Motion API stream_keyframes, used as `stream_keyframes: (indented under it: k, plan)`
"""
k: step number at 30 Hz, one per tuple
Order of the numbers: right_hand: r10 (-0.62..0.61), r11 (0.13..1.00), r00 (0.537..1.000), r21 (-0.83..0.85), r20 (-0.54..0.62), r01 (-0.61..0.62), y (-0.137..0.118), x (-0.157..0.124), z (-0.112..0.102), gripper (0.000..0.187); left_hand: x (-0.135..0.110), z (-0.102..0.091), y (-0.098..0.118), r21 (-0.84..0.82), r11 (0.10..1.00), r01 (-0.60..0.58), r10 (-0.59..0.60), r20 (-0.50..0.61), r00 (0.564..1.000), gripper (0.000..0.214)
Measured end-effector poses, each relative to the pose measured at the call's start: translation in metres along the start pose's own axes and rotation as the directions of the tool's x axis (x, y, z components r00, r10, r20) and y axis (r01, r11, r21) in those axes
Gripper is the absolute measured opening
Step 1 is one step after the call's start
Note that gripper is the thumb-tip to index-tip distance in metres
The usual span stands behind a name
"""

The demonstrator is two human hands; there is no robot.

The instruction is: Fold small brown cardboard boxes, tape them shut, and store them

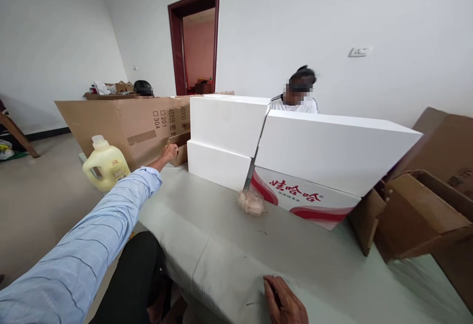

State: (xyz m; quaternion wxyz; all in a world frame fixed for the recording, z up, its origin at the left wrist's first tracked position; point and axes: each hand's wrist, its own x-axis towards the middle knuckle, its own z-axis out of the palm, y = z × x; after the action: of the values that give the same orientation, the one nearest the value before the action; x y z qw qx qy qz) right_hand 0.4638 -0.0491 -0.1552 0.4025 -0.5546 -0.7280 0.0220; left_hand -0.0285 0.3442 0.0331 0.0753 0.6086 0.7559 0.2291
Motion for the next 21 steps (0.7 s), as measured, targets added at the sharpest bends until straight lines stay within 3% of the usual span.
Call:
stream_keyframes:
  k: [8, 16, 21]
  plan:
    - [0.045, 0.999, 0.998, -0.013, -0.031, -0.046, 0.002, -0.004, -0.002, 0.054, -0.004, -0.013, -0.003, 0.005, 0.996, -0.091, 0.091, -0.017, 0.996, 0.041]
    - [0.019, 0.999, 0.999, -0.033, -0.037, -0.021, 0.008, -0.003, -0.008, 0.041, 0.015, 0.0, 0.006, 0.011, 0.999, -0.053, 0.053, -0.072, 0.996, 0.042]
    - [-0.023, 0.998, 0.996, -0.052, -0.082, 0.019, 0.006, -0.007, -0.011, 0.038, 0.026, -0.006, 0.002, 0.004, 1.0, -0.003, 0.004, -0.163, 0.987, 0.045]
